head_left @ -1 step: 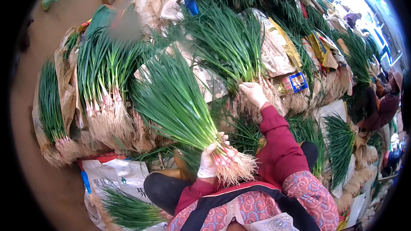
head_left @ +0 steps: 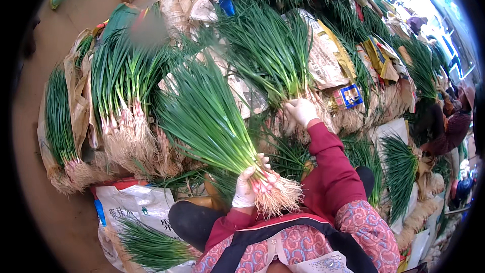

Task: The person sorts and bunches green onions by hand, picking up stems from a large pile on the floor and organizing them into held bundles.

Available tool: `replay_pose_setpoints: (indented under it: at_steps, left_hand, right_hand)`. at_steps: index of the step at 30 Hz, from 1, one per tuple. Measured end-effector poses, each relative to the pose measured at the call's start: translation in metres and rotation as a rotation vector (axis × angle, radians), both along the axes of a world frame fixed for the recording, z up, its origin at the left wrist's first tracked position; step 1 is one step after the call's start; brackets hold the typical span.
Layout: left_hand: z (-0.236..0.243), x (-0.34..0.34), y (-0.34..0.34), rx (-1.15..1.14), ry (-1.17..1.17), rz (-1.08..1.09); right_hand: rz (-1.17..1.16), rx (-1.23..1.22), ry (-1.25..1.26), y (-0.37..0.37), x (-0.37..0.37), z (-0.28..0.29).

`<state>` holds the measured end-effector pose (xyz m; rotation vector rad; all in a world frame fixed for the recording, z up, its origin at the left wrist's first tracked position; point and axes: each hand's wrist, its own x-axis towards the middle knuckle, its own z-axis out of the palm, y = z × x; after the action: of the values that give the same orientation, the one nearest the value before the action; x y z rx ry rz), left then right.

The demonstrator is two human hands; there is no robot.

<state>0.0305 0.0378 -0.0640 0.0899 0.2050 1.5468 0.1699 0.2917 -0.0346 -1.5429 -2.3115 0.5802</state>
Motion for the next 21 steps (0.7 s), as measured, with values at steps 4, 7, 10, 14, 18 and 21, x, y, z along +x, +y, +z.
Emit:
replay_pose_setpoints:
  at_steps: [4, 7, 10, 14, 18, 21]
  left_hand:
    - [-0.007, -0.003, -0.004, -0.017, 0.047, 0.045]
    - [-0.008, -0.001, -0.002, -0.040, 0.040, 0.043]
    - [-0.002, -0.004, -0.003, -0.001, 0.052, -0.012]
    - [-0.010, -0.011, -0.012, -0.082, 0.189, -0.045]
    - [-0.006, 0.004, -0.010, -0.127, 0.089, 0.050]
    - [-0.008, 0.003, -0.008, -0.106, 0.166, -0.014]
  right_hand:
    - [0.024, 0.223, 0.036, -0.036, -0.004, 0.043]
    - [-0.099, -0.530, 0.437, -0.093, -0.007, 0.063]
    - [0.136, -0.715, 0.492, -0.153, -0.005, 0.044]
    - [0.183, -0.323, 0.083, -0.173, -0.009, 0.032]
    - [0.064, -1.266, 0.675, -0.134, -0.036, -0.003]
    - [0.174, -1.404, 0.919, -0.130, -0.038, -0.007]
